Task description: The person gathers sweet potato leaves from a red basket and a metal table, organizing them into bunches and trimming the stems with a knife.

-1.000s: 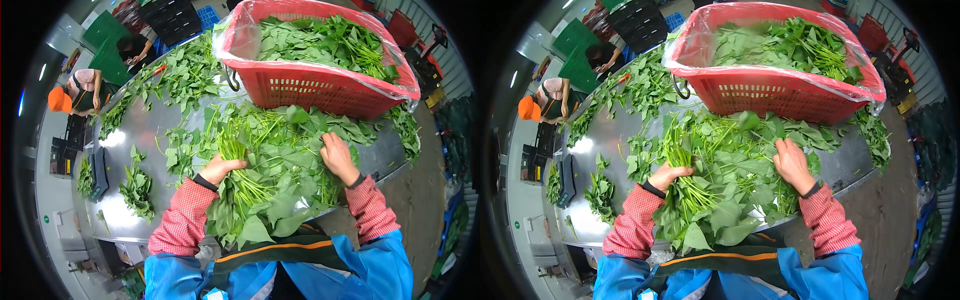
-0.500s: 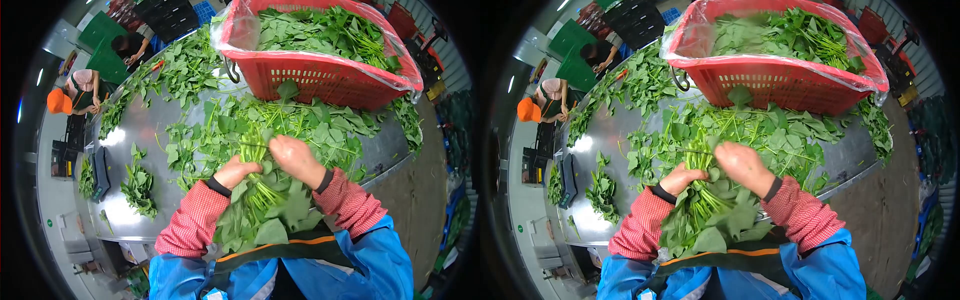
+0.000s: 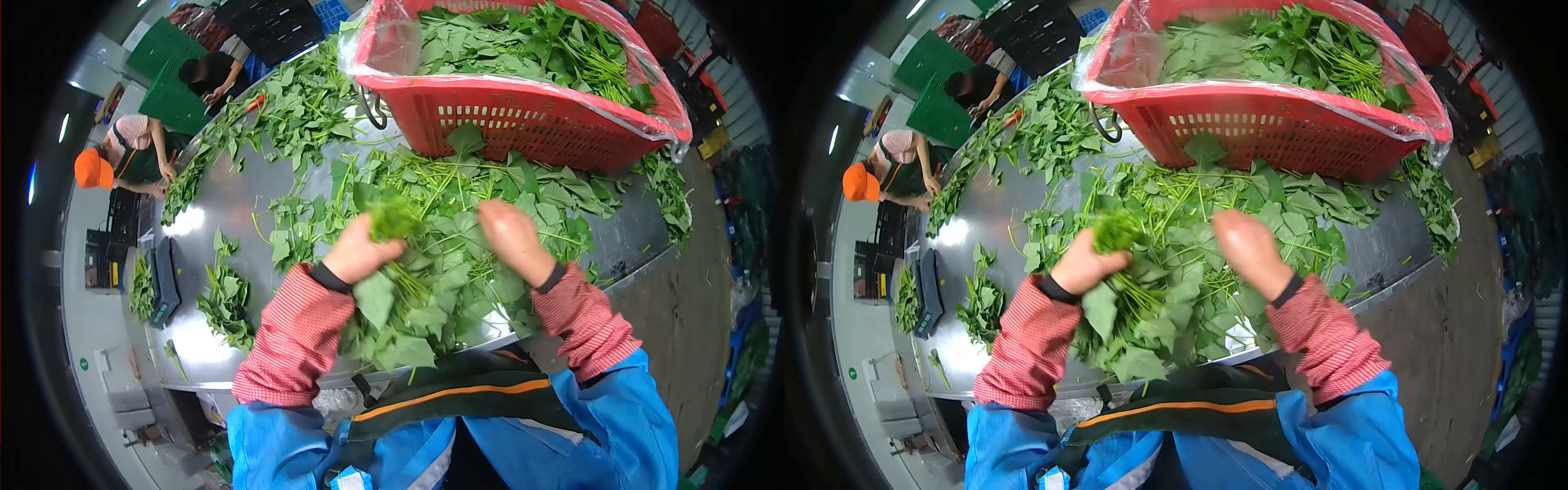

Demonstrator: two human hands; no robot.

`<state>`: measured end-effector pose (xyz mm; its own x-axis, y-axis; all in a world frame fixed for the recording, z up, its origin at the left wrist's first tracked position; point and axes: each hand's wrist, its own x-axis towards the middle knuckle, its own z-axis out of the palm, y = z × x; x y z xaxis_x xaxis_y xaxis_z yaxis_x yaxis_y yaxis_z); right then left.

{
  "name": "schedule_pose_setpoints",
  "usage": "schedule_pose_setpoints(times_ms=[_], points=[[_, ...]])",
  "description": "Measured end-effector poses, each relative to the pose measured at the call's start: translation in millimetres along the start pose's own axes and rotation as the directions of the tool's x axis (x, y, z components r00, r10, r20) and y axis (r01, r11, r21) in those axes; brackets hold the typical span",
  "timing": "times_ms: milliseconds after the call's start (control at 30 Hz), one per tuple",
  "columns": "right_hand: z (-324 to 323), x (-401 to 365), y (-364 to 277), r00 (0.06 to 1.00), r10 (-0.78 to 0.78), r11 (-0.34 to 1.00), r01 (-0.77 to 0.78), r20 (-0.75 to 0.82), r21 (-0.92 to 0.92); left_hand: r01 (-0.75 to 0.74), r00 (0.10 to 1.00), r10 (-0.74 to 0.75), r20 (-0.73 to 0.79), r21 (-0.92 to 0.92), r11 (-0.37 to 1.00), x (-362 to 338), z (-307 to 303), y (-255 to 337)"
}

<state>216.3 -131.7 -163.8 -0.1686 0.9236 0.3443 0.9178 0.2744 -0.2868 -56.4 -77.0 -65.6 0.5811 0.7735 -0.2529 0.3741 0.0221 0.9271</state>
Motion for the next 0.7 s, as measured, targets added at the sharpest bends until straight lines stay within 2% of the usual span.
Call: schedule_pose_setpoints(times_ms=[33, 100, 133, 233, 267, 300, 367, 433, 467, 500, 567, 633, 667, 700], points=[[-9, -7, 9, 0.99, 0.104, 0.994, -0.105, 0.094, 0.014, 0.061, 0.998, -0.058, 0.026, -0.116, 0.991, -1, -16, 0], [-30, -12, 13, 0.994, 0.075, 0.997, -0.076, 0.083, 0.008, 0.046, 0.994, -0.075, -0.084, -0.3, 0.953, -3, -34, -12], [-47, -2, 10, 0.966, 0.122, 0.99, -0.134, 0.227, 0.04, 0.037, 0.991, -0.081, -0.108, -0.361, 0.932, -4, -38, -16], [-71, 40, 3, 0.913, 0.087, 0.854, -0.274, 0.398, 0.443, -0.023, 0.996, -0.023, -0.091, -0.472, 0.882, -1, -40, -20], [-73, 55, 5, 0.898, -0.01, 0.747, -0.286, 0.44, 0.601, -0.037, 0.998, 0.003, -0.066, -0.516, 0.856, 2, -38, -23], [-63, 67, 14, 0.9, -0.135, 0.711, -0.203, 0.414, 0.673, -0.049, 0.999, 0.03, -0.044, -0.559, 0.827, 5, -36, -25], [-59, 86, 8, 0.831, -0.258, 0.53, -0.304, 0.493, 0.791, -0.036, 0.998, -0.007, -0.066, -0.621, 0.783, 9, -29, -27], [-37, 90, -5, 0.753, -0.331, 0.657, -0.248, 0.568, 0.712, -0.028, 0.992, -0.061, -0.108, -0.671, 0.741, 13, -22, -24], [-34, 88, -13, 0.684, -0.386, 0.677, -0.245, 0.618, 0.694, -0.061, 0.984, -0.079, -0.157, -0.73, 0.681, 13, -16, -22], [-25, 82, -22, 0.68, -0.408, 0.665, -0.236, 0.609, 0.709, -0.026, 0.97, -0.168, -0.173, -0.768, 0.639, 15, -15, -25], [-5, 74, -34, 0.576, -0.532, 0.492, -0.387, 0.621, 0.78, -0.086, 0.945, -0.208, -0.253, -0.804, 0.588, 18, -12, -26], [-5, 58, -61, 0.642, -0.494, 0.242, -0.547, 0.587, 0.802, -0.119, 0.901, -0.291, -0.32, -0.831, 0.543, 23, -4, -22], [-1, 50, -68, 0.6, -0.451, 0.237, -0.634, 0.661, 0.736, -0.117, 0.9, -0.278, -0.335, -0.801, 0.587, 23, 2, -20], [-25, 52, -82, 0.553, -0.455, 0.21, -0.694, 0.697, 0.688, -0.115, 0.898, -0.265, -0.351, -0.769, 0.629, 22, 7, -15]])
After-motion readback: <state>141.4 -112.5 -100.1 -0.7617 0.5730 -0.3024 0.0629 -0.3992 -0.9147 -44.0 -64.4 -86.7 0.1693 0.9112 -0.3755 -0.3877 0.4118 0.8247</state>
